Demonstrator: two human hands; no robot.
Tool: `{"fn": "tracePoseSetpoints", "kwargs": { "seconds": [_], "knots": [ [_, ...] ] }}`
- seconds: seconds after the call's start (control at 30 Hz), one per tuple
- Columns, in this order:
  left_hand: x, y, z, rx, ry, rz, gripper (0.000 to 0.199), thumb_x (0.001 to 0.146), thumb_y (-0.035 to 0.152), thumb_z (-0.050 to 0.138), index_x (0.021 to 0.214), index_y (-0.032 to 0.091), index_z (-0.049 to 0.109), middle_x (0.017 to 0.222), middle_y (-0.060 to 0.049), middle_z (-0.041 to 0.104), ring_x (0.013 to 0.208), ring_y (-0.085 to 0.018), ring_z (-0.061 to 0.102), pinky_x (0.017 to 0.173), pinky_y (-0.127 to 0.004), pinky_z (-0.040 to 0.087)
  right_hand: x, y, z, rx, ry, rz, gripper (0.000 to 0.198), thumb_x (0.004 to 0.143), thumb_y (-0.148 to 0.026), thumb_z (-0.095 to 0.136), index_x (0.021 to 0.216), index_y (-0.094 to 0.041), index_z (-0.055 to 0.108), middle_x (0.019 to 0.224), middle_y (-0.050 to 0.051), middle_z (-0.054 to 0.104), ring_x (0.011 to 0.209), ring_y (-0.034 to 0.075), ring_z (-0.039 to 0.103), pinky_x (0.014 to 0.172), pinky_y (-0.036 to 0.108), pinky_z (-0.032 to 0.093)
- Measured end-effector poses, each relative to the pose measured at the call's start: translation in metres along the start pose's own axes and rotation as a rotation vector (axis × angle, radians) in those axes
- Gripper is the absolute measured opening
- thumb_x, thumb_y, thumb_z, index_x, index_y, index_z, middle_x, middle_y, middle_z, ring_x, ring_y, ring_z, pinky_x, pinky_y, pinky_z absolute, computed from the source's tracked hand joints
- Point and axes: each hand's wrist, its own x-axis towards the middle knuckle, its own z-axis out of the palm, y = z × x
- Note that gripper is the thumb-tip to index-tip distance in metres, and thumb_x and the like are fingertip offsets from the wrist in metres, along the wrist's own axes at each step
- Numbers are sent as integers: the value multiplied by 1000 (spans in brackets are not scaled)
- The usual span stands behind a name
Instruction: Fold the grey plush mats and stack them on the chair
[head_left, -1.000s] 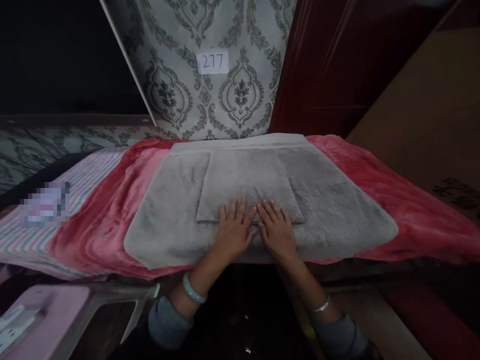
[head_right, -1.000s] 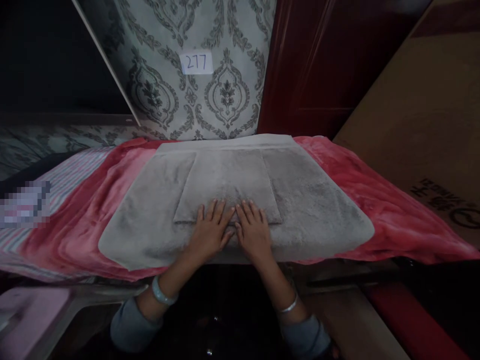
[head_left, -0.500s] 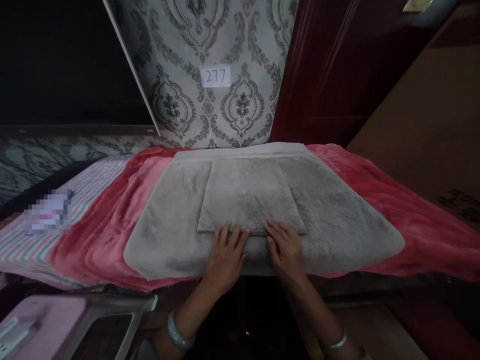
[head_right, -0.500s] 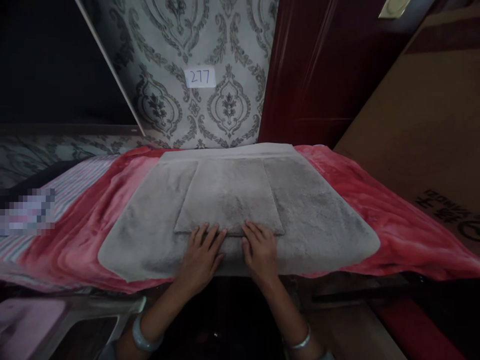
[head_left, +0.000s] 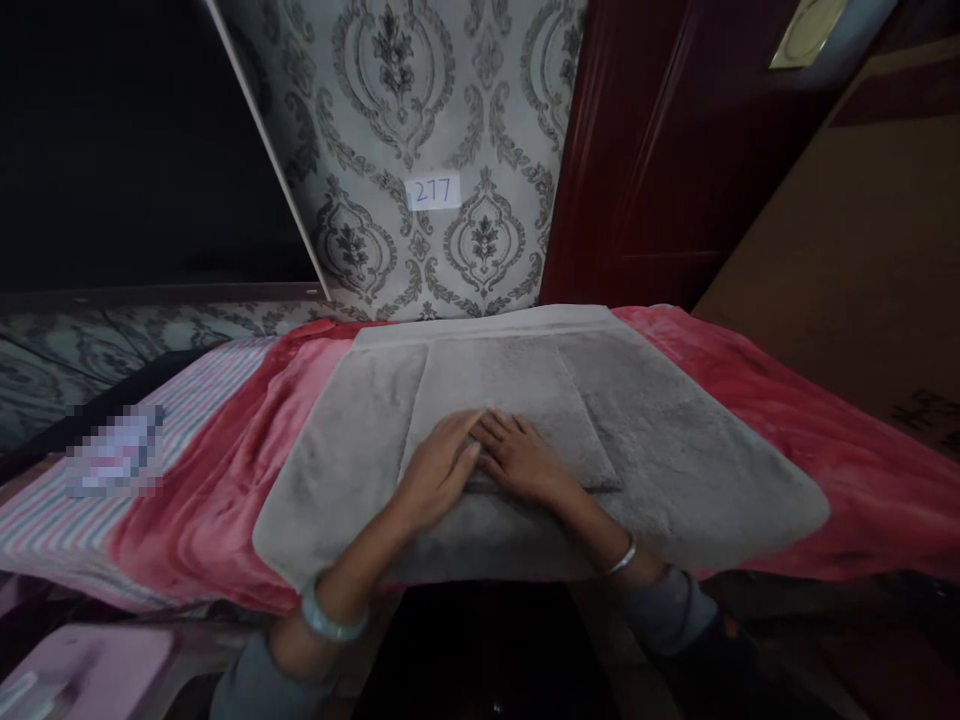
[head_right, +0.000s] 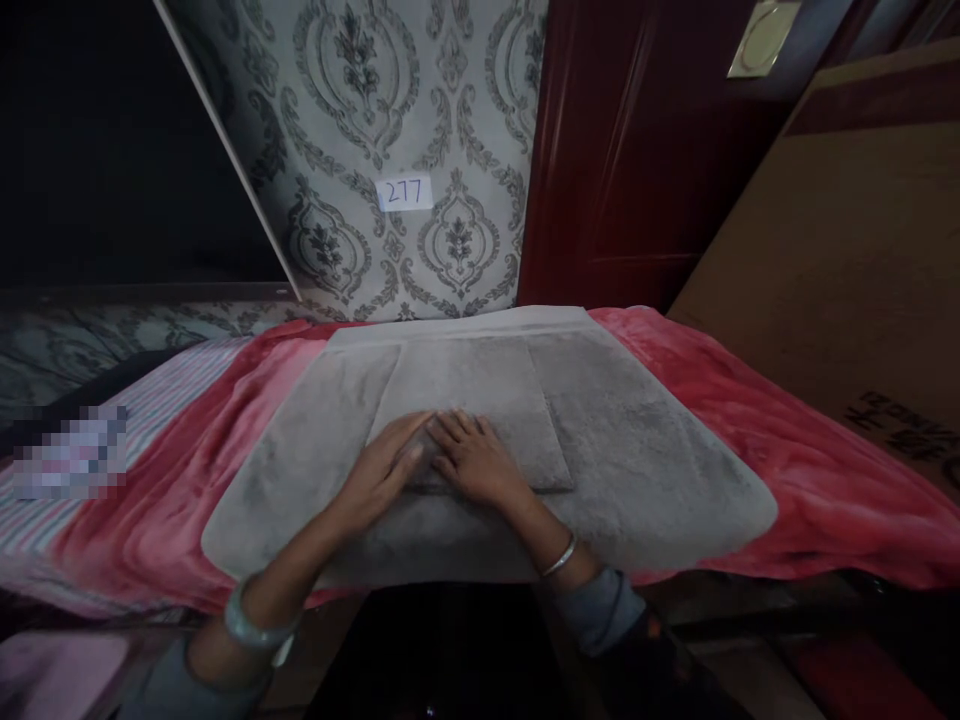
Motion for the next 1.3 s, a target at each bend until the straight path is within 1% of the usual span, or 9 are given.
{"fn": "tracePoseSetpoints", "kwargs": {
  "seconds": [0.13,0.23,0.33,0.63,0.73,0.87,1.0,1.13,1.3],
  "knots": [
    [79,-35,11,41,-348,60,54,105,38,21,151,25,43,157,-2,44,145,-15,39,120,-35,34,-3,-1,-2,18,-6,-25,54,104,-43,41,154,-24,39,161,9,33,151,29,22,120,60,25],
    [115,-66,31,239,-480,5,52,104,41,27,152,30,41,162,-3,35,151,-21,28,122,-52,25,-8,-3,-2,9,-22,-45,56,104,-43,42,155,-24,36,162,9,31,151,27,22,121,57,25],
    [122,-86,46,389,-444,5,54,101,43,37,154,33,36,165,-6,28,154,-28,19,119,-65,20,-21,-7,2,6,-19,-64,57,103,-43,45,155,-23,37,161,9,32,151,26,25,121,54,26],
    [112,-84,49,422,-406,24,57,102,46,31,156,29,31,165,-9,28,154,-28,18,120,-63,19,-66,-37,18,88,100,-34,59,100,-37,51,154,-18,39,160,8,35,150,24,28,122,49,29],
    [112,-83,48,439,-404,31,56,103,44,30,157,27,31,166,-9,26,154,-29,18,120,-62,19,-75,-36,7,147,104,-69,54,101,-35,48,152,-19,42,154,9,45,145,24,37,120,49,33],
    [123,-77,41,438,-495,13,58,102,45,33,156,26,31,166,-10,25,153,-31,19,119,-64,19,-65,-4,-28,192,174,-66,48,104,-36,38,148,-22,49,142,10,59,134,23,52,115,47,41],
    [140,-69,37,399,-480,39,57,103,43,27,157,26,30,166,-8,25,154,-27,20,121,-60,17,-31,39,-46,69,244,73,57,103,-38,34,157,-19,35,155,12,43,147,27,34,118,53,33],
    [137,-73,50,447,-422,13,56,103,41,28,157,27,30,166,-6,26,154,-26,19,122,-58,19,-10,55,-28,-18,39,112,61,103,-45,35,159,-21,29,163,10,28,153,28,17,120,57,25],
    [120,-84,64,460,-378,10,56,103,41,26,157,25,31,166,-8,26,154,-27,19,122,-58,19,-28,46,-10,9,-99,87,61,104,-51,33,158,-24,30,165,7,23,153,28,13,122,57,18]
  ]
}}
